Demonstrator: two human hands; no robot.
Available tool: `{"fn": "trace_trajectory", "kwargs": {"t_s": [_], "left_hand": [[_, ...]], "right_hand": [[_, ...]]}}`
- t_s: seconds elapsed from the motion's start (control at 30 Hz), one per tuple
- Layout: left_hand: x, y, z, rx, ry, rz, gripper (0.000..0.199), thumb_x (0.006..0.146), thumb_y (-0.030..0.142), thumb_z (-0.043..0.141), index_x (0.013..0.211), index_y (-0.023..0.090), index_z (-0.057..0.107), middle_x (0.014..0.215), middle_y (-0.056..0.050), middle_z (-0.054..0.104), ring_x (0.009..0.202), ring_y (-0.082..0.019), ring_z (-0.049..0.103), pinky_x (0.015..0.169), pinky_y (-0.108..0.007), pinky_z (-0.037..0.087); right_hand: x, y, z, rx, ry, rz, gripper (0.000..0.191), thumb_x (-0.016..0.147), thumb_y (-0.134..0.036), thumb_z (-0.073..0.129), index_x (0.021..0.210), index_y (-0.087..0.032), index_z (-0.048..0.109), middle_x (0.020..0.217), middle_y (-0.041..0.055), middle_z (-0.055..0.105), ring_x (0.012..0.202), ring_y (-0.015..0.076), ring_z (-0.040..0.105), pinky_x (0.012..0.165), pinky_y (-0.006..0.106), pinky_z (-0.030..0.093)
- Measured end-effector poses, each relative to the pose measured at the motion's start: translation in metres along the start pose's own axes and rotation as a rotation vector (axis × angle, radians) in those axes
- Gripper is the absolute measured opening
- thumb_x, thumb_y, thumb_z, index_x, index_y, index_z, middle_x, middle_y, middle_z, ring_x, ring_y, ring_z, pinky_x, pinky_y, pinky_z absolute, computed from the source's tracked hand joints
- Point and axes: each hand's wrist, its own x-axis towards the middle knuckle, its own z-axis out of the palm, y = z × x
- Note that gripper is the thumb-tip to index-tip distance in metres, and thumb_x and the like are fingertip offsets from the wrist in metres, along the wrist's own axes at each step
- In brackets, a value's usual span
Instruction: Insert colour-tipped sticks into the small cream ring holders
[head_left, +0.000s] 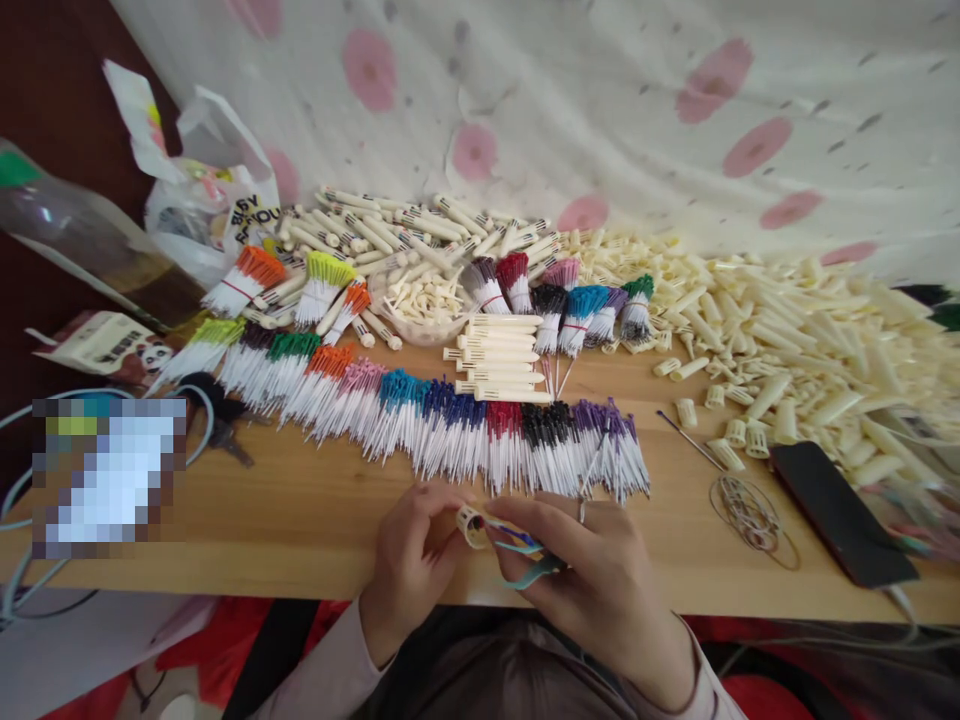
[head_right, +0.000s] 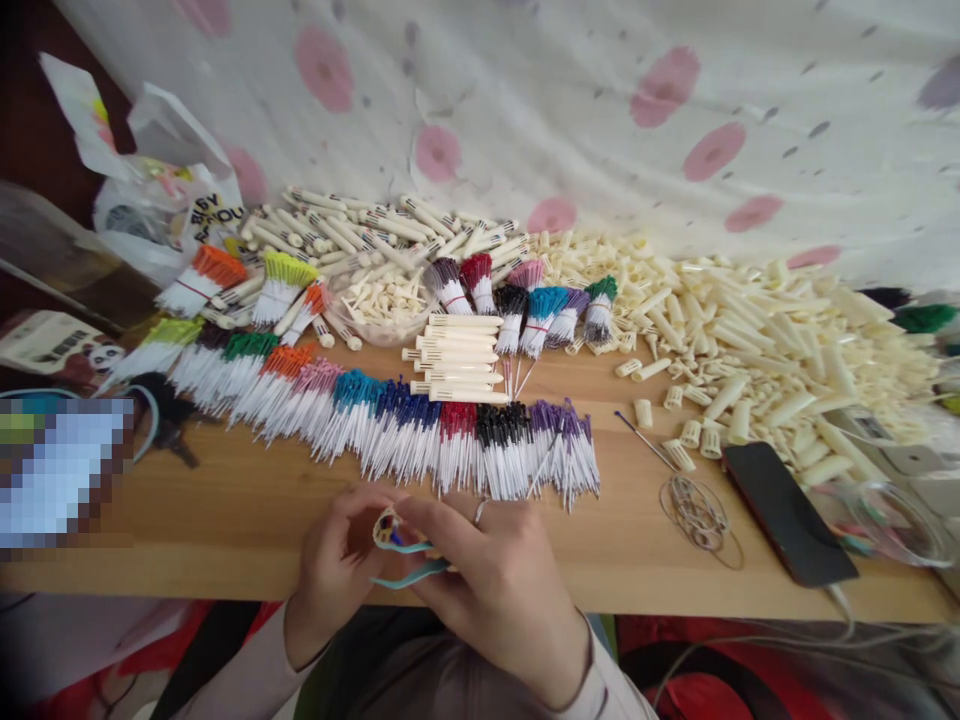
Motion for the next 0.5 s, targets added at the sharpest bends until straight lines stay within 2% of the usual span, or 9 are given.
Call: {"fn": "trace_trajectory", "kwargs": {"t_s": [0.1, 0.2, 0.33, 0.43, 0.5], "left_hand": [[0.0, -0.001, 0.0, -0.009, 0.0, -0.008, 0.019, 0.092, 0.017, 0.066, 0.108, 0.026, 0.06, 0.098, -0.003, 0.077, 0.089, -0.019, 0.075, 0.081, -0.031, 0.061], [-0.003, -0.002, 0.0, -0.047, -0.008, -0.032, 0.019, 0.092, 0.018, 0.067, 0.109, 0.026, 0.061, 0.099, -0.003, 0.077, 0.091, -0.019, 0.074, 0.082, -0.031, 0.061], [-0.006, -0.005, 0.002, -0.101, -0.025, -0.089, 0.021, 0.093, 0.016, 0.067, 0.11, 0.027, 0.061, 0.101, -0.003, 0.075, 0.093, -0.019, 0.074, 0.086, -0.032, 0.06], [-0.006, -0.005, 0.002, -0.075, -0.013, -0.099, 0.02, 0.092, 0.015, 0.069, 0.108, 0.025, 0.061, 0.098, -0.002, 0.075, 0.092, -0.018, 0.074, 0.085, -0.029, 0.059], [-0.006, -0.005, 0.002, -0.022, -0.005, -0.09, 0.02, 0.091, 0.015, 0.07, 0.106, 0.024, 0.061, 0.097, -0.002, 0.075, 0.09, -0.017, 0.073, 0.085, -0.027, 0.059]], "right_hand": [[0.0, 0.0, 0.0, 0.035, 0.001, 0.019, 0.03, 0.093, -0.015, 0.065, 0.121, -0.025, 0.065, 0.084, -0.0008, 0.074, 0.06, 0.0119, 0.066, 0.054, 0.022, 0.046], [0.001, -0.004, -0.002, 0.049, 0.025, 0.006, 0.03, 0.094, -0.016, 0.065, 0.122, -0.026, 0.065, 0.078, -0.0026, 0.071, 0.056, 0.0111, 0.062, 0.052, 0.022, 0.045], [0.002, -0.01, -0.006, 0.013, 0.125, 0.033, 0.023, 0.095, -0.02, 0.065, 0.117, -0.027, 0.066, 0.066, -0.0063, 0.065, 0.047, 0.0094, 0.054, 0.047, 0.021, 0.042], [0.003, -0.005, -0.003, 0.027, 0.205, 0.151, 0.012, 0.097, -0.021, 0.062, 0.106, -0.025, 0.068, 0.057, -0.0086, 0.058, 0.041, 0.0078, 0.048, 0.043, 0.019, 0.037], [0.005, 0.004, 0.003, 0.02, 0.199, 0.277, 0.009, 0.096, -0.023, 0.061, 0.1, -0.022, 0.069, 0.055, -0.0085, 0.055, 0.04, 0.0083, 0.047, 0.042, 0.019, 0.036]]}}
